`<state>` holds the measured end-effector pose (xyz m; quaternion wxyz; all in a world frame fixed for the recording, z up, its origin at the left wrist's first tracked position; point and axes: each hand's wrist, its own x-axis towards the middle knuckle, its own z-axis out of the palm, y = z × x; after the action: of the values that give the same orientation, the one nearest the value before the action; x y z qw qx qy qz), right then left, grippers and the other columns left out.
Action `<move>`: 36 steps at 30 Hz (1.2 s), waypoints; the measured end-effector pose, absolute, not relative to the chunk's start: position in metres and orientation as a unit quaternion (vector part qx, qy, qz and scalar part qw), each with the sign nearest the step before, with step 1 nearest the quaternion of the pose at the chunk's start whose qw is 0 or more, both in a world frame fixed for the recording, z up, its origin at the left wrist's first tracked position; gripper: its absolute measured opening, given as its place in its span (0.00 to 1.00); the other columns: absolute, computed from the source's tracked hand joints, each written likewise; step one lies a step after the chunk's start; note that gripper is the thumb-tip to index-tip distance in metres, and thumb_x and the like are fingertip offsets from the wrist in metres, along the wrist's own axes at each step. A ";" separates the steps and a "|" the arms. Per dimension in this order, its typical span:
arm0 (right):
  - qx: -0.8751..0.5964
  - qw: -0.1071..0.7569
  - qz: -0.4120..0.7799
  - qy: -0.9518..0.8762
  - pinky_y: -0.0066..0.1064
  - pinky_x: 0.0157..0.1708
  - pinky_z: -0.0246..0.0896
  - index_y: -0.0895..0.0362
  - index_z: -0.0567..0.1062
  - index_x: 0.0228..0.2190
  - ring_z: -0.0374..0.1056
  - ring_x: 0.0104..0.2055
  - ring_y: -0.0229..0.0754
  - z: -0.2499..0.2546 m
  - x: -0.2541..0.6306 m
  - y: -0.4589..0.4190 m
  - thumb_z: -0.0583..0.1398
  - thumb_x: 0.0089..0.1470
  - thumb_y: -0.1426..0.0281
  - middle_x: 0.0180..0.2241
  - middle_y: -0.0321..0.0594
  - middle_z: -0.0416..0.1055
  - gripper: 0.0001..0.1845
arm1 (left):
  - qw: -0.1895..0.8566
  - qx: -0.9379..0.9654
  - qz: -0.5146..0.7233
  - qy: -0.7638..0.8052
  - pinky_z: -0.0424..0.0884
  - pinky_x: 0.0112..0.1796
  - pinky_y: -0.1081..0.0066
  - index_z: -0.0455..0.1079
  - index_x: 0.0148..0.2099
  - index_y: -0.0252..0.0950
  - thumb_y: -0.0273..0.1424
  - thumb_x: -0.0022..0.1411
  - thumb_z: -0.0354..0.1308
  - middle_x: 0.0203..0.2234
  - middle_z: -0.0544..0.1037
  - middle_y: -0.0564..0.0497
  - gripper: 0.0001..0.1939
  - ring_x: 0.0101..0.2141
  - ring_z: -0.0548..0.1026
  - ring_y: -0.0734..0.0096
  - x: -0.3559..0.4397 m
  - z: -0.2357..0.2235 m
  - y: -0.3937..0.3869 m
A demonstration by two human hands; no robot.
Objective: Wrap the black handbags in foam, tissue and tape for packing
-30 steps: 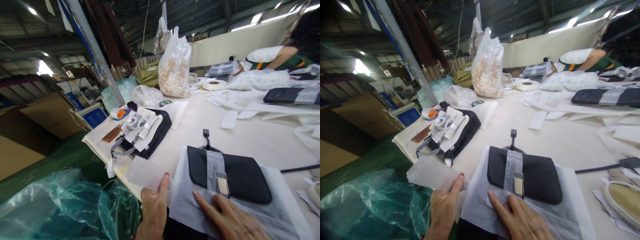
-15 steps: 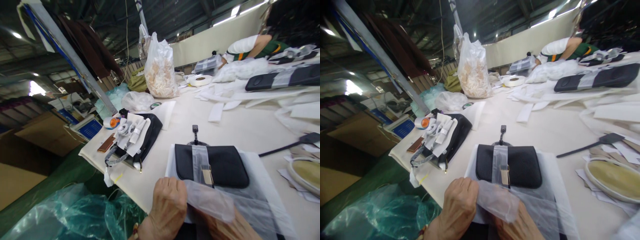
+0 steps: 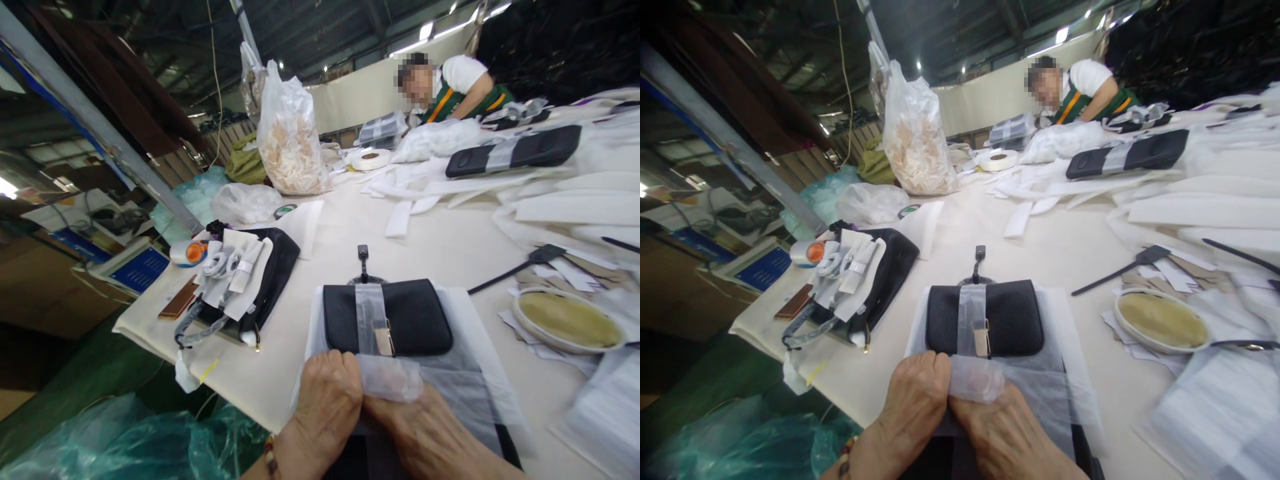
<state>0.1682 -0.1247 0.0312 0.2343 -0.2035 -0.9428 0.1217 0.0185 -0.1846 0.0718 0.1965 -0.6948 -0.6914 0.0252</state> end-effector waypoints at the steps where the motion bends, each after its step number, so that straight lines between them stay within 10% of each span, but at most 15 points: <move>1: -0.201 0.231 0.142 -0.941 0.32 0.39 0.69 0.52 0.76 0.38 0.72 0.39 0.44 0.039 0.169 -0.123 0.51 0.50 0.76 0.35 0.41 0.76 0.18 | 0.205 -0.695 0.033 -0.688 0.63 0.20 0.68 0.58 0.26 0.38 0.15 0.48 0.48 0.17 0.68 0.50 0.11 0.18 0.68 0.62 0.020 0.071 -0.184; 12: -0.409 0.172 0.626 -0.641 0.32 0.29 0.67 0.57 0.72 0.28 0.71 0.29 0.44 0.085 0.181 -0.116 0.48 0.52 0.51 0.25 0.41 0.73 0.24 | 0.267 -0.680 0.073 -0.678 0.60 0.18 0.68 0.59 0.25 0.38 0.18 0.49 0.49 0.16 0.66 0.50 0.09 0.17 0.65 0.64 0.033 0.064 -0.186; 22: -0.463 0.121 0.430 -0.766 0.29 0.17 0.50 0.51 0.57 0.19 0.60 0.14 0.39 0.073 0.168 -0.114 0.47 0.50 0.60 0.11 0.32 0.61 0.13 | 0.247 -0.682 0.047 -0.687 0.61 0.19 0.68 0.57 0.26 0.38 0.17 0.51 0.48 0.18 0.66 0.51 0.10 0.19 0.66 0.63 0.027 0.063 -0.185; 30: -0.462 0.104 0.490 -0.732 0.26 0.14 0.51 0.51 0.58 0.22 0.60 0.13 0.37 0.067 0.173 -0.113 0.46 0.52 0.58 0.12 0.29 0.61 0.13 | -0.064 -0.727 -0.046 -0.682 0.66 0.32 0.68 0.60 0.37 0.38 0.26 0.58 0.54 0.30 0.69 0.53 0.05 0.32 0.69 0.66 0.006 0.107 -0.190; 36: -0.445 0.119 0.541 -0.703 0.24 0.15 0.55 0.51 0.58 0.22 0.63 0.16 0.36 0.060 0.177 -0.115 0.46 0.53 0.55 0.15 0.28 0.58 0.16 | -0.061 -0.726 0.004 -0.685 0.64 0.35 0.67 0.66 0.31 0.38 0.27 0.62 0.51 0.29 0.72 0.53 0.06 0.34 0.69 0.66 0.003 0.121 -0.153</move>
<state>0.1775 -0.1153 0.0602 0.1194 -0.4454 -0.7034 0.5409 0.0032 -0.1531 0.1214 -0.0614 -0.7264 -0.6845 0.0040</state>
